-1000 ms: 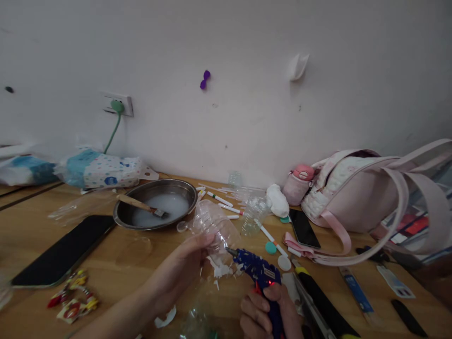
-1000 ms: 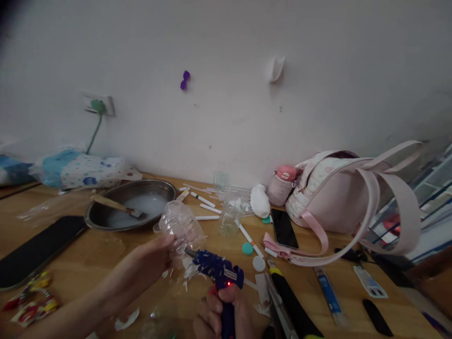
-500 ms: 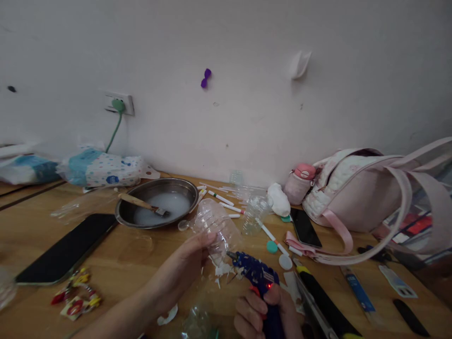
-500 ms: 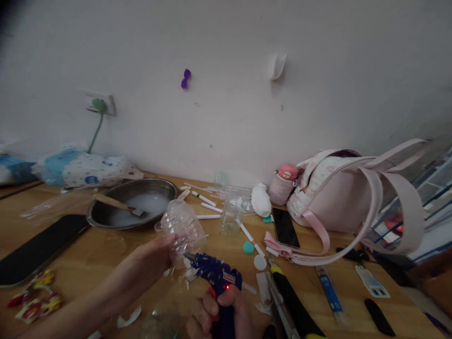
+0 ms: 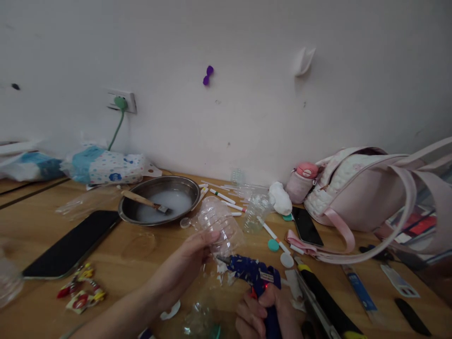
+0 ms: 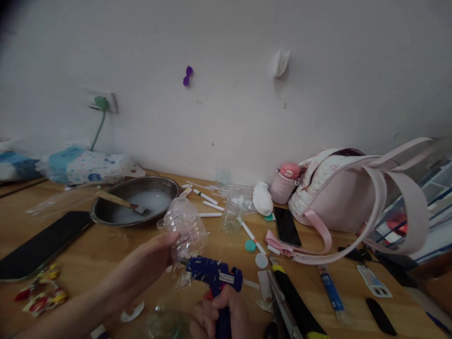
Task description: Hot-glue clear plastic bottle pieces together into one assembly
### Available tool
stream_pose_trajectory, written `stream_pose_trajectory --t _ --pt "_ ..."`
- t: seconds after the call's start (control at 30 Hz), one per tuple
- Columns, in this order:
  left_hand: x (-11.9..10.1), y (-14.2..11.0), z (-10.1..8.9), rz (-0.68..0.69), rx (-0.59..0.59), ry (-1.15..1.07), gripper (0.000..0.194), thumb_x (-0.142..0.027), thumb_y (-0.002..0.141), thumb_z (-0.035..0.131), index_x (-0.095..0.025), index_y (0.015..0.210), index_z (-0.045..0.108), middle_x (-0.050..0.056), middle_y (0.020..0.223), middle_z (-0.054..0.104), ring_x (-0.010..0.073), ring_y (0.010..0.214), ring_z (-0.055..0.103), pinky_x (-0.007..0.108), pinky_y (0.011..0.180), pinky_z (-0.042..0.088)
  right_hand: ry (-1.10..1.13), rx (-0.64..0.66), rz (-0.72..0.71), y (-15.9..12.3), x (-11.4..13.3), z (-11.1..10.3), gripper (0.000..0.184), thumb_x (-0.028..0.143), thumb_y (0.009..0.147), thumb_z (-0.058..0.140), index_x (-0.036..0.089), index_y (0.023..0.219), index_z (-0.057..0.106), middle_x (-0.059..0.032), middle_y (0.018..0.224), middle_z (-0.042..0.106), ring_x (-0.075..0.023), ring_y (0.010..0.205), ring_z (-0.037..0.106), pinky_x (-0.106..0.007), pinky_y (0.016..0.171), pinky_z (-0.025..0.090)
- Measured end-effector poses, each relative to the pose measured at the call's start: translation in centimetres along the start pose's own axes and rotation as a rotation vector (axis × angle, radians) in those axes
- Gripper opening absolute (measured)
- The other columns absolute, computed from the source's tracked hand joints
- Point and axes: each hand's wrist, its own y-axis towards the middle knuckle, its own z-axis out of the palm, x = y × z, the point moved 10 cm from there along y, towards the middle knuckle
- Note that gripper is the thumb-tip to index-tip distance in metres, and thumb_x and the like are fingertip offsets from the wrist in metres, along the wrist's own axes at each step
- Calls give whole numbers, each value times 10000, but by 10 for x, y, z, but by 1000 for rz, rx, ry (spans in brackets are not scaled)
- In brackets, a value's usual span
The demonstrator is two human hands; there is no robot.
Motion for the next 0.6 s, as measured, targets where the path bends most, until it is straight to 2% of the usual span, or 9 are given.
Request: stream_pose_trajectory --t 0.13,0.23,0.33,0.43,0.5,0.6 --pt "-2 0 -2 2 -12 0 251 -387 828 603 -194 930 727 37 916 753 203 827 623 296 808 414 -125 -157 19 -6 -2 -18 309 342 579 518 223 402 295 94 350 244 -42 309 159 -192 308 127" --pt "1 1 -6 -10 -33 9 253 -403 816 614 -196 913 722 31 890 754 203 802 617 304 791 412 -281 -280 -20 -12 2 -38 274 347 595 494 226 406 336 87 359 268 -54 333 190 -204 333 141" --pt "6 2 -12 -28 -79 34 283 -442 751 673 -188 870 712 35 859 749 216 806 608 313 778 402 -481 -391 -51 -19 8 -60 376 436 676 530 219 414 370 87 364 304 -62 353 251 -203 367 165" --pt "8 1 -18 -53 -126 26 306 -461 710 702 -184 838 694 33 841 737 220 800 596 319 777 397 -695 -470 19 -26 12 -77 472 562 726 575 215 446 420 90 360 369 -76 339 319 -216 384 254" --pt "9 1 -18 -74 -130 15 315 -472 719 691 -185 847 684 28 838 732 215 795 595 313 771 397 -831 -563 34 -36 22 -82 393 501 746 602 206 507 501 76 406 434 -92 377 391 -231 422 313" --pt "11 1 -16 -105 -113 -12 311 -492 761 648 -200 865 673 13 817 735 210 813 613 303 793 393 -1004 -688 -31 -49 42 -71 144 338 693 586 208 640 620 36 530 534 -123 498 489 -255 528 372"
